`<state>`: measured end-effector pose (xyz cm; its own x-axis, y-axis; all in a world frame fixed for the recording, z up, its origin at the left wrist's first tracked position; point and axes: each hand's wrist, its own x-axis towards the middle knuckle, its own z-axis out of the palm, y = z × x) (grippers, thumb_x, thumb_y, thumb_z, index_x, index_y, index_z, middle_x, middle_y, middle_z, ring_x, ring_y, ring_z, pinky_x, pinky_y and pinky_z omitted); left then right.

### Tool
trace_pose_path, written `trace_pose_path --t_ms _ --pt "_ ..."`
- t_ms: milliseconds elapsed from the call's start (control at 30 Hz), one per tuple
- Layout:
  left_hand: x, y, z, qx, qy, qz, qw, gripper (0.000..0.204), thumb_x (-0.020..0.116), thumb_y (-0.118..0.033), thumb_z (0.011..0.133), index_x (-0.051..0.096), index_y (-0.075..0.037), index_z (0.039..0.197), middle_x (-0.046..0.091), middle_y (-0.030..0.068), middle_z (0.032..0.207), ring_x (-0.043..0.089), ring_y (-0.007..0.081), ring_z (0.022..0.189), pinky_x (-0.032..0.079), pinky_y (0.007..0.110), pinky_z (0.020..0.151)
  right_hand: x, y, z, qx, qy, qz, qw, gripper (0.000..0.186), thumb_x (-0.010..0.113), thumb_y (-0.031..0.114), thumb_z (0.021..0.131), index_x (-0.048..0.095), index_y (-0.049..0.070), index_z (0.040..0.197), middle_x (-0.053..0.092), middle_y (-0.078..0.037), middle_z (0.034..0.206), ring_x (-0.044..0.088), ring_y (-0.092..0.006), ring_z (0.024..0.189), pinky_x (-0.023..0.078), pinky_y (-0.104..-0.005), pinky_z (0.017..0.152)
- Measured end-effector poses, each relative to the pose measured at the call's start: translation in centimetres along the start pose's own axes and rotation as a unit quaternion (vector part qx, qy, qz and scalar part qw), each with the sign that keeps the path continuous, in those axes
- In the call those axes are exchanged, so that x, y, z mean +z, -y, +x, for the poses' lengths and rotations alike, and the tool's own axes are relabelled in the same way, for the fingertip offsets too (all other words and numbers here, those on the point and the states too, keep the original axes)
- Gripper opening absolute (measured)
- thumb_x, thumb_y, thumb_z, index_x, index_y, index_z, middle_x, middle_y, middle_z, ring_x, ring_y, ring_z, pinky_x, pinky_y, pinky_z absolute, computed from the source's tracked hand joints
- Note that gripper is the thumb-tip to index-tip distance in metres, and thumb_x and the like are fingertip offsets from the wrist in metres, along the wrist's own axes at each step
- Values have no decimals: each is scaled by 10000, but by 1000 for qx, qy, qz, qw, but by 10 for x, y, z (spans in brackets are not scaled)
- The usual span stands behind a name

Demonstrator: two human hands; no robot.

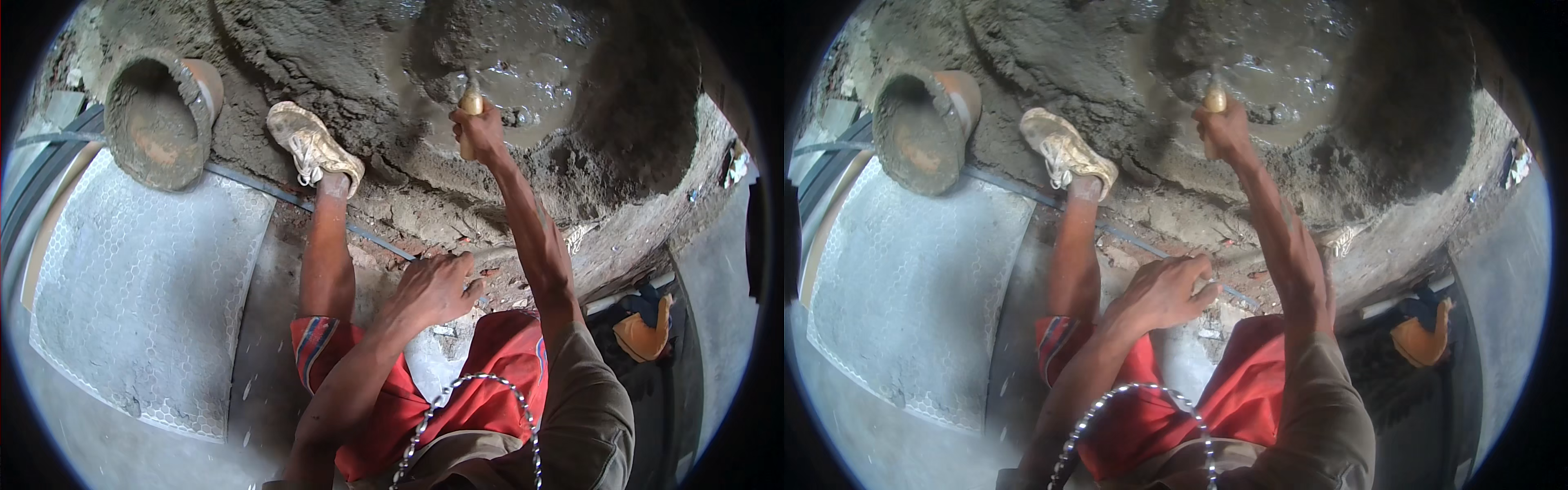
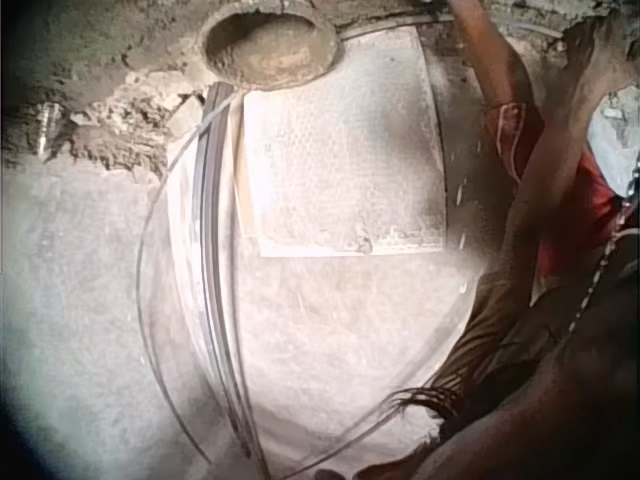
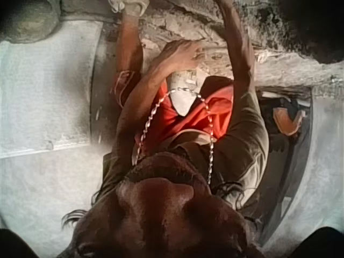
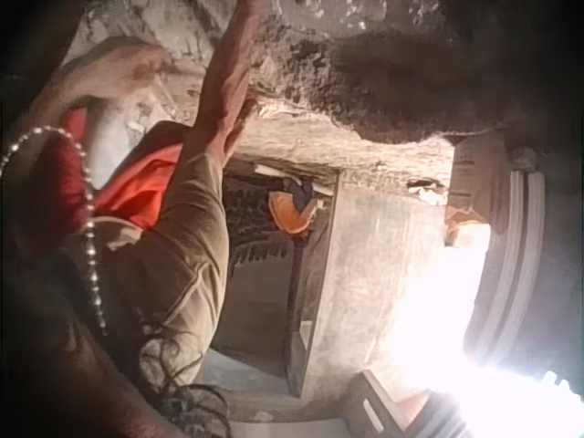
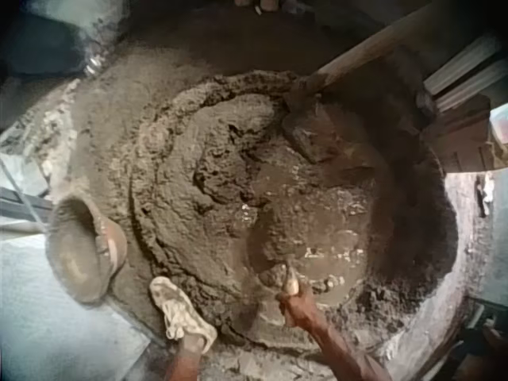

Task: The person carries a bucket, sets it down next to a cement pile, and mixes the cement and water using a trowel.

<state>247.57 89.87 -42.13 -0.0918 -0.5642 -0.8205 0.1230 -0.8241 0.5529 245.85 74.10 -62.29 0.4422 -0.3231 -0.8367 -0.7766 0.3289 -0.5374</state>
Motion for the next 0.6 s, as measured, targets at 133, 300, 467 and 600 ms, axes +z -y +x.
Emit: trace_pose_path --t_ms 133,300,467,600 --pt "-2 12 -12 11 2 -23 1000 313 534 -317 804 533 -35 939 606 169 923 581 327 882 449 424 756 26 50 -44 1 14 -108 994 208 602 47 716 502 13 895 541 -40 636 503 -115 487 420 -255 431" --pt "2 13 -9 46 41 -8 998 356 502 -340 782 554 -44 973 616 192 889 591 324 897 454 430 781 67 111 -90 -18 65 -170 983 245 601 56 707 502 5 925 553 -50 644 504 -110 494 418 -252 434" --pt "-13 14 -20 39 19 -37 998 345 505 -339 782 583 -58 967 614 198 921 591 321 902 454 425 792 154 155 -109 -85 179 -256 946 327 602 129 698 495 -17 970 566 -78 718 542 -148 566 427 -294 478" --pt "-19 25 -32 43 -45 -52 997 275 508 -320 786 639 -99 882 626 153 937 593 308 897 468 412 775 242 148 -96 -301 199 -348 865 337 591 154 691 479 -43 940 582 -167 742 571 -275 579 462 -374 529"
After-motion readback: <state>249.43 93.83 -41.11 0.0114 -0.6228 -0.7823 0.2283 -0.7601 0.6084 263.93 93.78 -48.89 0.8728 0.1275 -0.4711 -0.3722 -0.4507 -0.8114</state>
